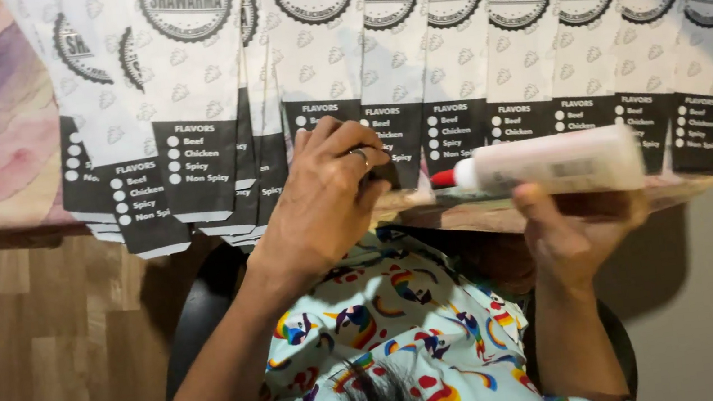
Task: Assembling paper shawarma packaging by applying glue to the edges and folding them into shape.
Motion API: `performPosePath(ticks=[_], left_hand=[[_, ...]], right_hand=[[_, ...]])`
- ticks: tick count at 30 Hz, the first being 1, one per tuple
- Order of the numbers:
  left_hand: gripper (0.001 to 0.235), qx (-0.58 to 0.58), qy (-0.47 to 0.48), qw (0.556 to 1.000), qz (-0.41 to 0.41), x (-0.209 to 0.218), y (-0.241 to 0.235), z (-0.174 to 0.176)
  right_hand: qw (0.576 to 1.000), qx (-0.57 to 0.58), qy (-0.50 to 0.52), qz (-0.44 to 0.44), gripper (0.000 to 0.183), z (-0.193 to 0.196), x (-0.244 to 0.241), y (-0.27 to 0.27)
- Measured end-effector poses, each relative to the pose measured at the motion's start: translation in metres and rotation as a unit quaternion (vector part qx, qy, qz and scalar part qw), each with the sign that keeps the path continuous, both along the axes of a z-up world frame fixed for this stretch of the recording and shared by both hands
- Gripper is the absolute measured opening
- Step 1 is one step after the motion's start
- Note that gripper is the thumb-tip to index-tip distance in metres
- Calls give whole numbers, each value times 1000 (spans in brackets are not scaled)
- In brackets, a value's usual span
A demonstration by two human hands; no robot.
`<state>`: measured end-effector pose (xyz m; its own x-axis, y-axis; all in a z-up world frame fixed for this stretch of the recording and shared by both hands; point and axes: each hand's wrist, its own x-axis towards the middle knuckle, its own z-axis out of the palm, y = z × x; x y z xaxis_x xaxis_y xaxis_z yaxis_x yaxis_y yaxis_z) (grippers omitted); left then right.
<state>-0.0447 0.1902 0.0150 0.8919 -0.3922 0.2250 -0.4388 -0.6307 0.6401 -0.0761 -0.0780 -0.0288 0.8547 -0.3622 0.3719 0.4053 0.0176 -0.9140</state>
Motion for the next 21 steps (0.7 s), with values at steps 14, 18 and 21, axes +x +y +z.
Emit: performPosePath(ticks=[14,18,21], left_hand=[[40,-15,29,998,-46,-1,17,3],[38,-22,31,999,-30,-3,15,-1],[18,-58,-30,998,-7,-4,11,-13]], right_hand=[[974,-207,-17,85,100,-46,-8,31],[982,-138,124,26,57,9,-3,41],[986,-166,1,26,85,-29,-8,0]])
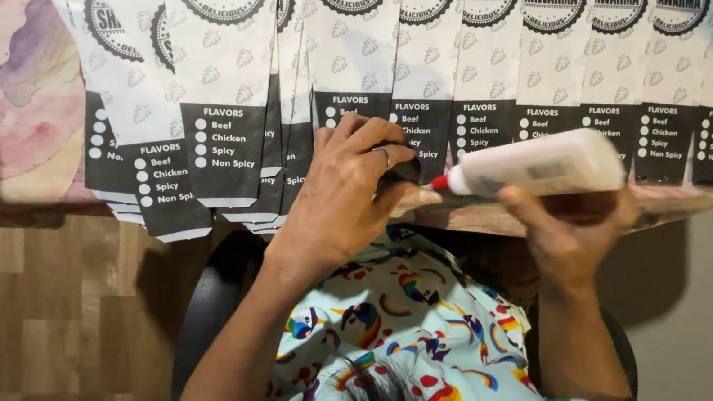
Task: Assembling paper shawarma packaging by applying glue to the edges and folding them into shape.
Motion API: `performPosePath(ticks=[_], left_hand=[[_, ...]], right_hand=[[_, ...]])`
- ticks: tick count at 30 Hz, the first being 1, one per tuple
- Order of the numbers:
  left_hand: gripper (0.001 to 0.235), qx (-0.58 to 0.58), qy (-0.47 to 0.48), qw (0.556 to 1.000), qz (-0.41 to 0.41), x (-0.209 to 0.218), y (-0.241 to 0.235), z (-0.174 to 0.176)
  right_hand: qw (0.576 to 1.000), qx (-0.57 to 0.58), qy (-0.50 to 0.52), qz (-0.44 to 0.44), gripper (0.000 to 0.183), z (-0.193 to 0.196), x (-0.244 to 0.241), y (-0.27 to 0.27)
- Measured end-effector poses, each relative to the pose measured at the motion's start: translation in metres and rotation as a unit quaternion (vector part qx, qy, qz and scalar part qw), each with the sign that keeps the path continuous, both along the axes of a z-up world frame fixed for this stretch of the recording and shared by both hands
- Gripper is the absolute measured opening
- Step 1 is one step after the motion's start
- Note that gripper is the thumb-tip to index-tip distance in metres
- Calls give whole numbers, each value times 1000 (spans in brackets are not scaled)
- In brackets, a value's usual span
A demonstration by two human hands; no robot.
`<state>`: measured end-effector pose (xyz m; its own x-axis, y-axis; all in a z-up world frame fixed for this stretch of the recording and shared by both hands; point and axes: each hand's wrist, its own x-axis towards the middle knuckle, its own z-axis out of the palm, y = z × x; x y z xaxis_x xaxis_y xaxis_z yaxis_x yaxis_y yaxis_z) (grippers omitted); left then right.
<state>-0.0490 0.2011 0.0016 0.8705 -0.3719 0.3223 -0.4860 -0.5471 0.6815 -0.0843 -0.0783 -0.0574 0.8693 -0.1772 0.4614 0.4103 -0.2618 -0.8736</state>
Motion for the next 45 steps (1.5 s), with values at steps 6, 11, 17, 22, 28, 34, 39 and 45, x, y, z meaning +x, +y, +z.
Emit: performPosePath(ticks=[6,11,17,22,28,34,39,45], left_hand=[[19,-14,-11,998,61,-4,-13,0],[21,-5,-10,998,64,-4,-13,-1],[16,-9,-41,996,75,-4,-14,-2],[16,3,-44,996,74,-6,-13,-4],[15,-51,-31,997,46,-7,7,7],[4,40,-40,994,95,-9,33,7],[20,35,-2,998,58,-12,42,10],[36,39,19,999,18,-11,52,18]], right_hand=[[994,106,-17,-18,69,2,2,7],[999,30,7,19,65,20,0,31],[998,65,15,8,67,23,9,57],[999,47,-6,-20,74,6,5,25],[990,123,-59,-16,76,-1,4,5],[983,176,-44,37,83,-2,10,36],[997,36,56,37,72,15,11,66],[995,-2,86,50,79,37,18,90]])
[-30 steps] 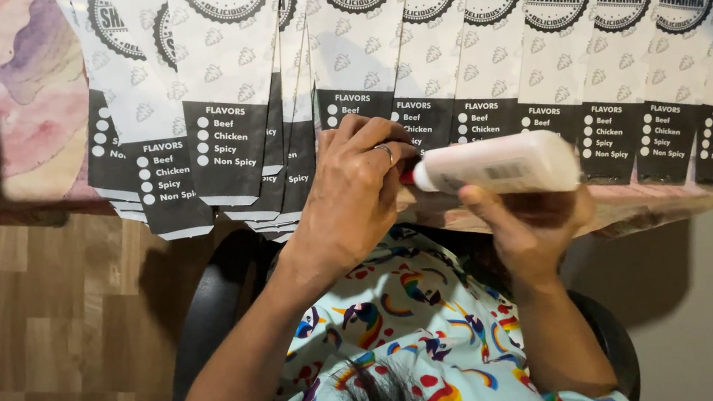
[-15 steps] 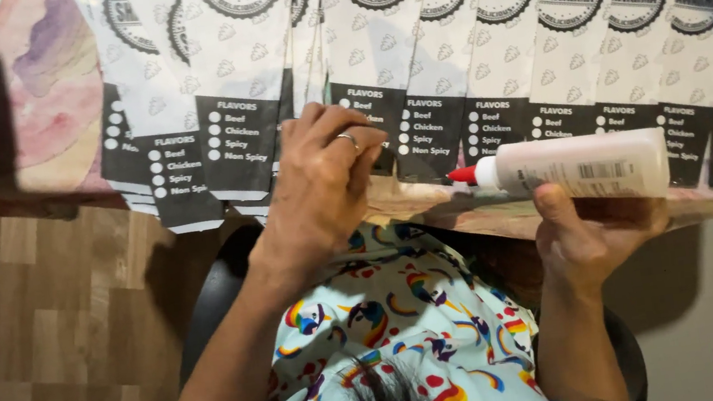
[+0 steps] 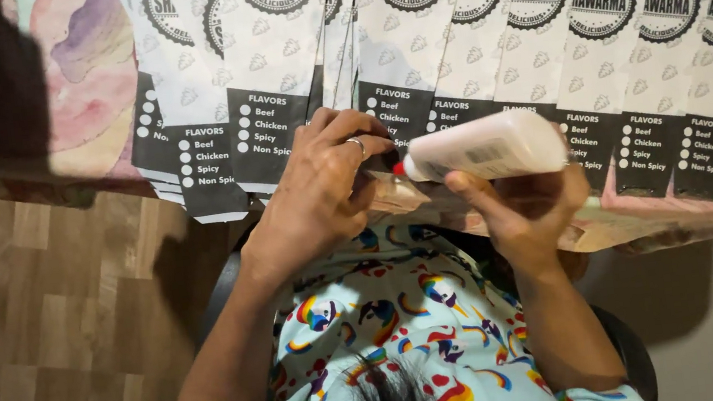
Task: Assembling paper shawarma packaging by applying glue to the edges and folding them into shape.
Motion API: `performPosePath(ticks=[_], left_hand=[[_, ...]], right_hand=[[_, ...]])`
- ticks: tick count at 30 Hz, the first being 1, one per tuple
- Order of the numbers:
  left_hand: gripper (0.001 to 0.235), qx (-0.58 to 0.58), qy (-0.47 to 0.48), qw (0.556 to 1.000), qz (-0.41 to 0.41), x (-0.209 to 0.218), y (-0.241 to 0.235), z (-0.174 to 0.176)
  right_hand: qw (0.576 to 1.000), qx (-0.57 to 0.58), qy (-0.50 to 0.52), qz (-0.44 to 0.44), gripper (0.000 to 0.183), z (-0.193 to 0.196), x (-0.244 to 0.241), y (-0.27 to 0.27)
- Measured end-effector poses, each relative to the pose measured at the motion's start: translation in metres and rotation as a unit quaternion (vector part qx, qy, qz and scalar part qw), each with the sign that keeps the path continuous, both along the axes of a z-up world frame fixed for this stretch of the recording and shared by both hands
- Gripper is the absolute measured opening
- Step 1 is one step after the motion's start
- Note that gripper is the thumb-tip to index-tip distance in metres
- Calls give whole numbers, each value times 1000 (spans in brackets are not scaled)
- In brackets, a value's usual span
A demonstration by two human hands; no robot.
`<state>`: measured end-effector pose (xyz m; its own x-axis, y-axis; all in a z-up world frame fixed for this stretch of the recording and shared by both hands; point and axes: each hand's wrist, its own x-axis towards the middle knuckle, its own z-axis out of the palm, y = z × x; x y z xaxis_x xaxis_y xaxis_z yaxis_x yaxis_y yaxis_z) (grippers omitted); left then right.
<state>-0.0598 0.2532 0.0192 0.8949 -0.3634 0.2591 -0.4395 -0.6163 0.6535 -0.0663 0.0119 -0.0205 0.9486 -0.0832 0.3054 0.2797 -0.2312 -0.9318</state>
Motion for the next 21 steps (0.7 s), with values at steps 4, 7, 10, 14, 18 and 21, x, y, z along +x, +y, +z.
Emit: performPosePath(ticks=[4,7,10,14,18,21], left_hand=[[32,-40,12,999,-20,0,4,0],[29,-16,9,1000,-10,1,3,-1],[35,-14,23,1000,-6,0,3,-3],[28,-23,-6,1000,20,-1,0,-10],[25,-54,-41,995,67,-1,-9,-20],[13,-67,-22,994,88,-2,-13,-14]], right_hand=[[992,-4,-83,92,100,-30,2,7],[997,49,8,65,78,-11,4,18],[996,-8,-71,47,65,-20,1,1],[997,50,-19,-62,81,-29,-4,-24],[991,88,-105,10,86,-36,-6,-29],[992,35,-123,-4,97,-44,-11,-25]])
